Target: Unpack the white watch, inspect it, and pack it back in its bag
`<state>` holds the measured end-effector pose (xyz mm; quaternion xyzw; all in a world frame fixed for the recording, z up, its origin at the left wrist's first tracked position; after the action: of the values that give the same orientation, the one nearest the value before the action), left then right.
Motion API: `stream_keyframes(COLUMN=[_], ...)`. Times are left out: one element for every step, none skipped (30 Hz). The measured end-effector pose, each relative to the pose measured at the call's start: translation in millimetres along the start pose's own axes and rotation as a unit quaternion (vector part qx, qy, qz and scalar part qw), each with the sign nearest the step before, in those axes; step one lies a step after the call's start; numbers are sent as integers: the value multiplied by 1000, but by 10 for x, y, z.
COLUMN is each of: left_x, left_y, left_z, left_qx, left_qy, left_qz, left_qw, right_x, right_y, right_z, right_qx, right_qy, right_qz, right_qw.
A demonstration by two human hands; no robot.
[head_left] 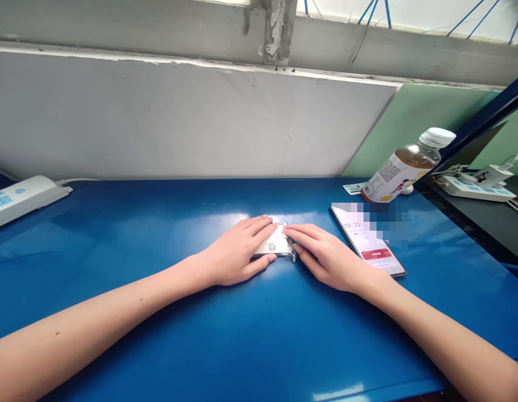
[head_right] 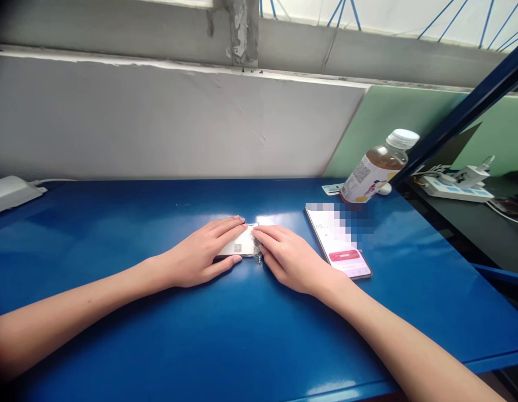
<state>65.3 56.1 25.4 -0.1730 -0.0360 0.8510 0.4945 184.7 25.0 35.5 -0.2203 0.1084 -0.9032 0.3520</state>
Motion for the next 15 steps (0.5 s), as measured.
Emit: stream_keyframes(left_x=[-1,-1,-2,-3,-3,-3,-2,-1,1,3,7,10,11,12,11], left_y=[0,1,1,2,2,3,4,4,5,6,6,6,6,6,6], left_z=[0,0,0,0,0,0,-2,-3,-5,-7,-8,-9,-9,-9,-9], left_qx=[0,0,0,0,0,0,1,1,2,3,3,3,4,3,3], left_qy=[0,0,0,0,0,0,1,1,2,3,4,4,4,3,3], left_qz=[0,0,0,0,0,1,2,2,3,4,6,7,7,6,5], left_qw=[1000,1000,1000,1000,1000,1000,1000,1000,1000,1000,1000,1000,1000,1000,1000], right_x=[-1,-3,-3,-4,-5,-5,-4,-2,0,1,2,1,0,-2,-3], right_y=[1,1,2,3,3,3,2,2,1,0,-1,-2,-2,-3,-3], right_z=[-1,-1,-1,1,2,4,5,6,5,4,1,-1,-3,-4,-4], right_qx=[0,0,0,0,0,0,0,0,1,1,2,3,3,3,2], right_qy=[0,1,1,1,0,0,-1,-1,-2,-2,-2,-2,-3,-4,-5], right_qz=[0,-1,-2,-2,-3,-3,-2,-1,-1,0,1,1,0,-1,-1], right_qw=[1000,1000,1000,1000,1000,1000,1000,1000,1000,1000,1000,1000,1000,1000,1000])
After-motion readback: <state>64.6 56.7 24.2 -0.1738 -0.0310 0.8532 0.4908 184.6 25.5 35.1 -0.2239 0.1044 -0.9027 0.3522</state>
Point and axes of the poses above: each hand's wrist, its own y-axis away from the middle knuckle, its own z-axis out of the back of the hand, x = y × z, the point moved 9 cm from there along -y, towards the middle knuckle, and after that the axes turned 3 degrees about z, right-handed, at the moved point
